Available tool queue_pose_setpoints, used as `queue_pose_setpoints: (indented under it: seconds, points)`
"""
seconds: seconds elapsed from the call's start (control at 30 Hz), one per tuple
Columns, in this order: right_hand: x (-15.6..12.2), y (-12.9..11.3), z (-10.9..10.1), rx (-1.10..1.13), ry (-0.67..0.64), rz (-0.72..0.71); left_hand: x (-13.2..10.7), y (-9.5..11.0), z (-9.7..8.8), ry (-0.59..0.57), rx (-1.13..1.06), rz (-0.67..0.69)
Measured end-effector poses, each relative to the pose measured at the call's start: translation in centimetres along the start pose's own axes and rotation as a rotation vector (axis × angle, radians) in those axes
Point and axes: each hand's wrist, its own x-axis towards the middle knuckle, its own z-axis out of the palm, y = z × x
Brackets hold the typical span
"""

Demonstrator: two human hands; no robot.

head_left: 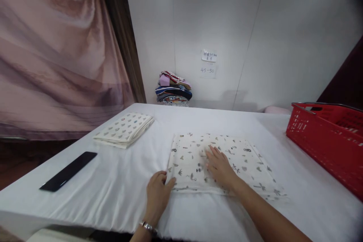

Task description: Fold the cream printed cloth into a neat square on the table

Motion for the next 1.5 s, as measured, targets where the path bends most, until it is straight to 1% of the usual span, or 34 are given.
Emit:
queue_pose_setpoints:
  seconds: [0.1,0.2,0.27,0.33,0.4,0.47,0.53,0.6,0.67,0.7,0.73,0.83,0.93,1.03,1.17,1.23,1.37,1.5]
  points:
    - [0.7,0.8,1.5,-0.120,-0.043,0.003,-0.2,0.7,-0.4,-0.031,-0.103,-0.062]
    - [0.6,1.3,2.6,-0.154,-0.030,-0.007,-0.1,1.4,-0.9,-0.134,-0.269,-0.232]
    - [0.5,1.5,2.9,-0.156,-0.029,-0.006,0.1,1.6,-1.2,-0.206,-0.397,-0.383]
    - [0.4,1.5,2.8,-0.149,-0.043,0.008,0.4,1.6,-1.4,-0.242,-0.519,-0.511]
    - [0.6,1.4,2.5,-0.130,-0.054,0.020,0.6,1.3,-1.4,-0.263,-0.602,-0.559]
    - [1.2,0.9,2.0,-0.104,-0.045,0.010,0.5,0.9,-1.2,-0.293,-0.617,-0.514]
    - [2.4,-0.1,1.6,-0.056,-0.029,-0.019,0.2,0.7,-0.8,-0.291,-0.567,-0.436]
    - [4.4,-1.7,1.2,0.020,-0.016,-0.052,-0.2,0.7,-0.5,-0.244,-0.478,-0.363]
    - [6.9,-4.0,1.1,0.098,-0.015,-0.070,-0.5,0.9,-0.6,-0.197,-0.383,-0.297]
    - [8.2,-5.2,1.2,0.116,-0.016,-0.051,-0.6,1.1,-0.7,-0.188,-0.349,-0.272]
    - [9.5,-6.5,1.3,0.114,-0.050,-0.016,-0.7,1.3,-0.8,-0.188,-0.327,-0.256]
    - [12.9,-9.9,2.3,0.068,-0.096,0.101,-1.0,1.6,-1.0,-0.210,-0.346,-0.222]
    - [15.1,-12.0,3.6,-0.004,-0.155,0.146,-1.3,1.5,-0.9,-0.204,-0.387,-0.165]
    - [16.1,-12.5,4.7,-0.037,-0.188,0.155,-1.5,1.2,-0.6,-0.198,-0.396,-0.145]
    - [16.7,-11.7,5.1,-0.003,-0.205,0.189,-1.4,1.1,-1.0,-0.226,-0.463,-0.155]
    - [16.9,-11.1,5.1,0.028,-0.199,0.194,-1.1,1.0,-1.2,-0.237,-0.533,-0.211]
    - [16.7,-10.2,4.9,0.082,-0.177,0.200,-0.4,0.5,-1.3,-0.288,-0.664,-0.384]
    - [16.2,-10.5,4.8,0.089,-0.151,0.205,0.5,-0.2,-0.7,-0.372,-0.686,-0.452]
